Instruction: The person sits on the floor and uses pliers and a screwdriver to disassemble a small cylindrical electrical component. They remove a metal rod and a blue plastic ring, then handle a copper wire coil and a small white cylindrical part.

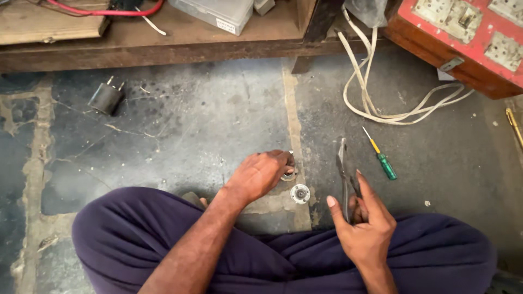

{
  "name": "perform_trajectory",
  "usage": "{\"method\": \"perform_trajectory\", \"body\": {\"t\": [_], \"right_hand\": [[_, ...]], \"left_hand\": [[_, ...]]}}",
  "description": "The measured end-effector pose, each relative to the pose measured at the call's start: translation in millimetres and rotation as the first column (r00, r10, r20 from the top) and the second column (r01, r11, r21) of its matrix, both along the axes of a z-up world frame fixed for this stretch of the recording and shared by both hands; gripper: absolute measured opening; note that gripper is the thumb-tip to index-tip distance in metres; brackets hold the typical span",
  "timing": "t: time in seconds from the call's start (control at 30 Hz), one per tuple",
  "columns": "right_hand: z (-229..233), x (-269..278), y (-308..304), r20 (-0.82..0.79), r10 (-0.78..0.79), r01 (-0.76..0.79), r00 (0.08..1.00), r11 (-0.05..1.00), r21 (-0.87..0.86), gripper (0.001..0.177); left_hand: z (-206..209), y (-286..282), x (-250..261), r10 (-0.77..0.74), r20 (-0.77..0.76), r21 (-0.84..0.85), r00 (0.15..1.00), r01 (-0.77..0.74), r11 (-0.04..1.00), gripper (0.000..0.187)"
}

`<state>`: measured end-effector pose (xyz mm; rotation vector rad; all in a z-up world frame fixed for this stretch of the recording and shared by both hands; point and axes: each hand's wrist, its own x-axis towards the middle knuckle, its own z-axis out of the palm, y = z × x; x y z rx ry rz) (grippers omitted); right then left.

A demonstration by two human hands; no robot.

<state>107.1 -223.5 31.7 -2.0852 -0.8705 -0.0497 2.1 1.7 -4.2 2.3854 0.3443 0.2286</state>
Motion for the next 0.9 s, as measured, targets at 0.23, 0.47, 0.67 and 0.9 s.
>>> {"method": "perform_trajectory", "body": {"t": [0.23, 0.47, 0.67, 0.9], "right_hand": [[4, -5, 2, 0.0, 0.029, -0.029, 1.0, 1.0, 0.003, 0.067], [37, -12, 4, 0.156, 0.077, -0.08, 0.985, 0.997, 0.009, 0.069], [60, -20, 26, 0.248, 0.072, -0.087, 0.966, 0.995, 0.047, 0.068], [46, -12, 28, 0.23, 0.141, -0.092, 0.963, 0.973, -0.212, 0.067]], "left_hand": [[-3, -2, 1, -0.015, 0.026, 0.026, 1.0, 0.014, 1.0, 0.021], [0, 0, 4, 0.001, -0.05, 0.033, 0.999, 0.0, 0.999, 0.027], [0, -2, 3, 0.025, 0.002, -0.016, 1.0, -0.025, 1.0, 0.023], [-6, -4, 2, 0.025, 0.073, -0.023, 0.997, -0.023, 0.999, 0.026]]}}
